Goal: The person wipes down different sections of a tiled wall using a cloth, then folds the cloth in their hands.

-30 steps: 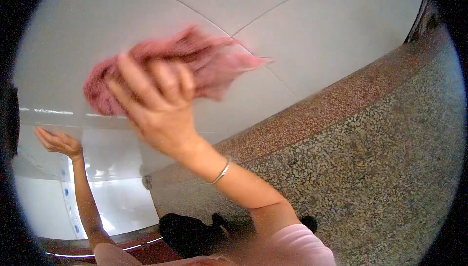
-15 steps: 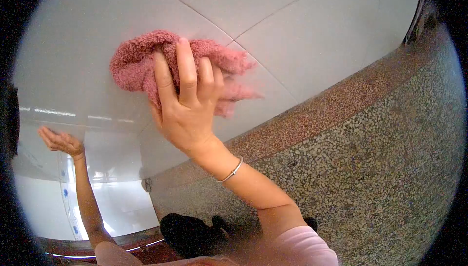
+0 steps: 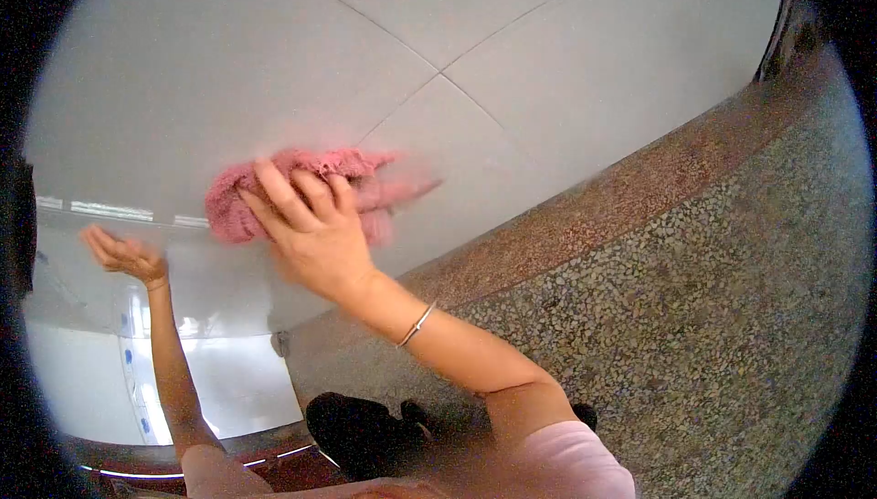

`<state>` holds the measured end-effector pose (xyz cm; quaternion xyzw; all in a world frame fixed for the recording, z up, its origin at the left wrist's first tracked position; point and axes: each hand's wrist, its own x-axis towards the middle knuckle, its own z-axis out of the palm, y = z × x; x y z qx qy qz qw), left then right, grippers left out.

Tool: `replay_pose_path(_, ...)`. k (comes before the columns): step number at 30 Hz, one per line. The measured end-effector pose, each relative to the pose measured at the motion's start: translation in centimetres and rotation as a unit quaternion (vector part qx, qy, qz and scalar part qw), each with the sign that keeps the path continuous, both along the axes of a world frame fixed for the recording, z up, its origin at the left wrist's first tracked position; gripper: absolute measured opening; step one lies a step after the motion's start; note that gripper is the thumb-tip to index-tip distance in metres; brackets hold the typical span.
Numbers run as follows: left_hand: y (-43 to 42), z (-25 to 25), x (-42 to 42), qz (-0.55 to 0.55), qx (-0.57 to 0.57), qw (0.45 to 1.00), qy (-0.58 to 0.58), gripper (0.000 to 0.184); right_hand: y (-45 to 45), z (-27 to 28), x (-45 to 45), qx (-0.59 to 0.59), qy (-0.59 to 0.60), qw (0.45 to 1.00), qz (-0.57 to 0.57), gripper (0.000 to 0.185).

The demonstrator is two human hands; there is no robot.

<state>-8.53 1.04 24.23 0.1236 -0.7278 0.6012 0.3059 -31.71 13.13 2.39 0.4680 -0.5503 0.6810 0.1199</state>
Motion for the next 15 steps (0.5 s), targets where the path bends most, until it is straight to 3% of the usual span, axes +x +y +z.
replay_pose_path(3, 0.3, -0.1, -0.4, 0.022, -0.007, 1.0, 0.007, 0.055, -1.6, -2.4, 0.0, -0.008, 0.055, 0.997, -0.049, 0.043)
replay_pose_path(5, 1.9, -1.5, -4.0, -0.027, 0.043, 0.999, -0.001, 0.049, -2.1, -5.0, -1.0, -0.034, 0.049, 0.995, -0.079, 0.043)
replay_pose_path(7, 2.7, -2.6, -7.2, -0.016, 0.093, 0.978, -0.187, 0.049, -3.3, -9.2, -1.9, -0.032, 0.014, 0.987, -0.156, 0.045)
replay_pose_path(9, 3.6, -5.4, -12.8, -0.027, 0.095, 0.97, -0.223, 0.045, -2.9, -11.4, -3.0, -0.025, 0.004, 0.988, -0.151, 0.045)
replay_pose_path(11, 4.9, -7.7, -18.1, -0.017, 0.057, 0.985, -0.164, 0.039, -2.9, -11.8, -2.9, -0.018, -0.003, 0.989, -0.148, 0.044)
replay_pose_path(15, 4.7, -10.2, -23.5, -0.086, 0.044, 0.978, -0.186, 0.045, -2.6, -11.3, -2.9, -0.011, -0.02, 0.99, -0.137, 0.048)
